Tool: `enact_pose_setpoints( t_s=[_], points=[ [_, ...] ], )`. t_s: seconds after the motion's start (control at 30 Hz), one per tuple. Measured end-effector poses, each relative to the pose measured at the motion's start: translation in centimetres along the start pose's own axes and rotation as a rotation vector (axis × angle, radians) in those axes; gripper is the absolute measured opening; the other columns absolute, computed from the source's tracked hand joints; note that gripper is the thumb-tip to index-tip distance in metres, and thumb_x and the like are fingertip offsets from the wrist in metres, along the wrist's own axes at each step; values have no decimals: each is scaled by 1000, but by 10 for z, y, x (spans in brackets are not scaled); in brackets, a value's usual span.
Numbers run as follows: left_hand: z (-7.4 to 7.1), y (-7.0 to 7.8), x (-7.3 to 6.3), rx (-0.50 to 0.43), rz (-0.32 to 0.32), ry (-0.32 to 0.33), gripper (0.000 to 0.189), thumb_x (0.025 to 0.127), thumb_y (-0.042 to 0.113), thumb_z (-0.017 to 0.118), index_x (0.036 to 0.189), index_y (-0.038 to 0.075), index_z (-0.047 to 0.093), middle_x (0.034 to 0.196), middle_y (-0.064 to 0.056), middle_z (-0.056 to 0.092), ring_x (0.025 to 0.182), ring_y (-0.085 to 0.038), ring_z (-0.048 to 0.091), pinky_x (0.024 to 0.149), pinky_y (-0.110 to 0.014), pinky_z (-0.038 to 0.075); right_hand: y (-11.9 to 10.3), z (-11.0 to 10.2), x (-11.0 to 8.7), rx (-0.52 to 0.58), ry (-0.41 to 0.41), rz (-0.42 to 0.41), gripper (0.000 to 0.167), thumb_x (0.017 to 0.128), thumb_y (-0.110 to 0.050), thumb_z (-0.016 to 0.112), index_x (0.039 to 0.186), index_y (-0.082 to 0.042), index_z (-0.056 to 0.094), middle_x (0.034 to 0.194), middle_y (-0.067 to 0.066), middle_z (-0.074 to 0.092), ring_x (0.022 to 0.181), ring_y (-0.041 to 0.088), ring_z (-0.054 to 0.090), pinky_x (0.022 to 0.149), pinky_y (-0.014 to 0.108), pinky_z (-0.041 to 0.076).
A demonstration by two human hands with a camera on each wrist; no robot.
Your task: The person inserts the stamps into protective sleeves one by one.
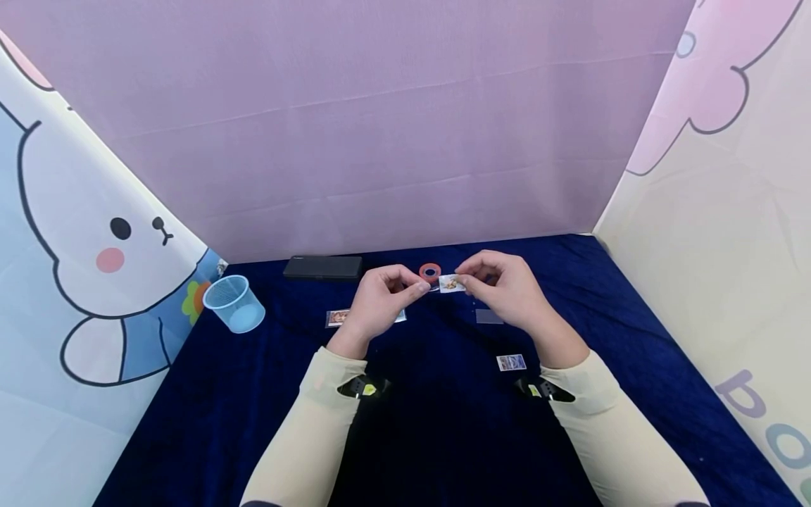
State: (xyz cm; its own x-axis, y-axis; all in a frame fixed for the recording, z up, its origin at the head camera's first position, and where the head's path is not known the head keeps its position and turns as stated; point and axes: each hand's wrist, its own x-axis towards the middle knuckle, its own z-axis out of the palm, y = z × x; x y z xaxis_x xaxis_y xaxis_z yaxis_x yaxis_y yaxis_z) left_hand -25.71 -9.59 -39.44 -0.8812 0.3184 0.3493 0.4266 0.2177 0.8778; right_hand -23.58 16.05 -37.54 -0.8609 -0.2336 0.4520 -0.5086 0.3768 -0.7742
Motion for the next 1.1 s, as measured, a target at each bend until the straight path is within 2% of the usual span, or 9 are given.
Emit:
enact_pose_setpoints(
  t_s=[0.33,0.53,0.63,0.9,1.1],
  points=[
    [0,1,0,24,-12,-26,12,95,31,81,94,20,82,71,-10,55,57,-24,41,51,-29,33,1,1,0,25,-3,-7,10,98,-12,77,107,-10,77,83,8,74,70,21,70,62,31,58],
    [1,2,1,22,-16,-20,13,96,28,80,97,15,82,73,-11,58,57,-21,41,51,-28,33,2,3,0,53,-17,10,9,98,-12,77,107,-10,77,84,6,74,74,35,72,63,32,60],
    [2,2,1,27,-24,-14,12,96,25,80,99,13,82,75,-13,60,57,-21,41,51,-28,32,2,4,0,64,-22,13,9,98,-13,77,107,-11,77,85,6,74,75,37,72,64,32,60],
    [2,1,1,36,-26,-19,10,97,25,79,100,16,83,77,-14,62,57,-21,41,50,-28,32,2,3,0,74,-35,11,12,99,-11,75,111,-10,78,86,8,74,71,21,71,64,33,61],
    [1,2,0,10,3,-33,12,98,25,77,101,15,83,80,-17,64,56,-21,41,49,-27,33,2,4,-1,83,-38,17,13,99,-9,75,112,-9,77,87,8,74,71,19,71,64,33,60]
  ],
)
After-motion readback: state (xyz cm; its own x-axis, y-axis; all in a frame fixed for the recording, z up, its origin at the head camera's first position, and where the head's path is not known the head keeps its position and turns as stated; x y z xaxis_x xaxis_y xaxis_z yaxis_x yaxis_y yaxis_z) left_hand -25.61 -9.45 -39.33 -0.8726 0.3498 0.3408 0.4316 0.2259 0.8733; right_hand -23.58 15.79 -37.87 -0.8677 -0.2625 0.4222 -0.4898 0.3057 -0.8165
